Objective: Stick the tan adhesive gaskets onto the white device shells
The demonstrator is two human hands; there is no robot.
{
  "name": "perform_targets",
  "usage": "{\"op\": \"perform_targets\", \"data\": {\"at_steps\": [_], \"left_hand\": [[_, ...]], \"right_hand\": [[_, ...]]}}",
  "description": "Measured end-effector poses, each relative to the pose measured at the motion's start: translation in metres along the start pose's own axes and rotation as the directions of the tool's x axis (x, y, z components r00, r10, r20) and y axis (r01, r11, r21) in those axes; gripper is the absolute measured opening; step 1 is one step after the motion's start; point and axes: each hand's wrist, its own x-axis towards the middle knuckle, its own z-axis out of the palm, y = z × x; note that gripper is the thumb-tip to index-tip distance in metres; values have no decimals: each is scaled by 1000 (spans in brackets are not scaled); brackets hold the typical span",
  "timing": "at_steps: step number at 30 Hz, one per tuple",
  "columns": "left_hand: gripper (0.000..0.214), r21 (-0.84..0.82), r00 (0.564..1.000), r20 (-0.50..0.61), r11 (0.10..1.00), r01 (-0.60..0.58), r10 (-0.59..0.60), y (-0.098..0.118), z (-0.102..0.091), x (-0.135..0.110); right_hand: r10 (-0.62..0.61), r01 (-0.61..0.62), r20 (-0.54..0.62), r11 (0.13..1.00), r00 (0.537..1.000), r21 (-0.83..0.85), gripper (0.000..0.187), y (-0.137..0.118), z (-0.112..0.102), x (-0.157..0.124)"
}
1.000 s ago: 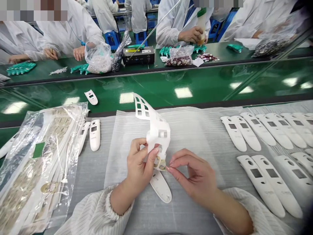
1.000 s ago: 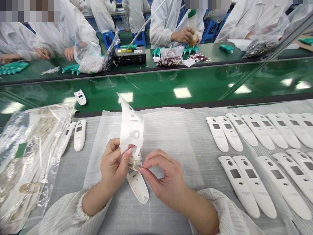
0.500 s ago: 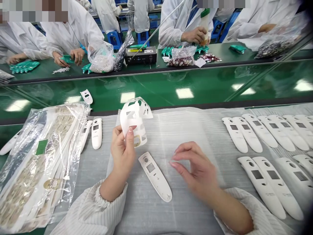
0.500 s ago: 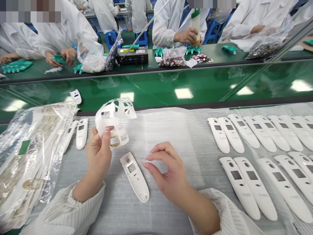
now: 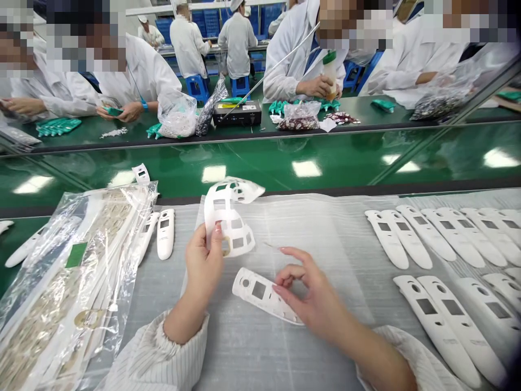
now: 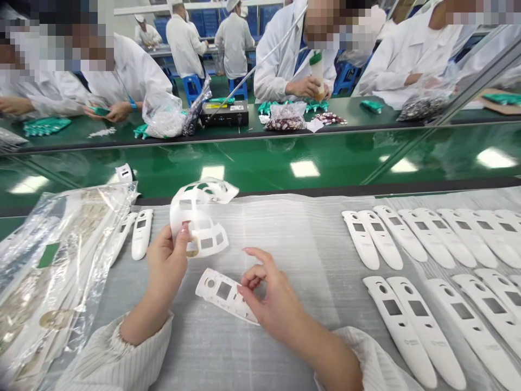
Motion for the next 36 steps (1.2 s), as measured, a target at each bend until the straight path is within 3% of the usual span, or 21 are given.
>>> {"op": "perform_targets", "data": {"at_steps": [4, 5, 8, 11, 13, 15, 19, 22, 27, 30, 32, 34, 36], "left_hand": [[70, -121, 994, 110, 992, 38, -25, 1, 6, -6], [66, -140, 988, 155, 990, 35, -13, 3, 8, -9], [29, -195, 946, 317, 981, -5, 68, 8, 16, -26], [20, -287, 850, 504, 958, -5, 156, 15, 22, -44], [26, -345, 787, 589, 938, 42, 181, 17, 26, -54], [36, -377, 765, 621, 921, 99, 172, 17, 30, -62], [44, -380, 797, 600, 901, 207, 70, 13, 38, -69], [37, -348, 822, 567, 892, 289, -45, 11, 41, -70], [38, -294, 790, 584, 858, 422, -188, 13, 42, -67], [37, -260, 743, 636, 849, 460, -208, 16, 41, -68], [36, -238, 717, 664, 849, 471, -212, 18, 41, -70], [35, -217, 703, 678, 854, 473, -217, 18, 41, -72], [31, -192, 699, 679, 864, 465, -225, 18, 41, -72]], "right_hand": [[105, -51, -135, 934, 985, 353, 49, -6, -15, 9], [134, -61, -144, 905, 980, 422, 50, -7, -17, 10], [222, -110, -136, 823, 966, 558, 61, -8, -17, 12], [245, -93, -178, 797, 953, 597, 68, -8, -12, 12], [217, -42, -238, 817, 947, 576, 68, -7, -8, 11], [183, -6, -284, 849, 941, 528, 66, -6, -3, 9], [64, 64, -386, 949, 920, 309, 66, -1, 7, 7], [-49, 115, -520, 989, 853, 94, 69, 3, 8, 9], [-174, 212, -587, 977, 790, -5, 69, 1, -11, 15], [-238, 290, -610, 957, 756, -13, 46, -4, -32, 18], [-209, 277, -580, 960, 787, 30, 21, -7, -45, 18], [-65, 180, -491, 965, 869, 191, 4, -8, -53, 17], [106, 34, -346, 926, 932, 377, 11, -7, -54, 18]]}}
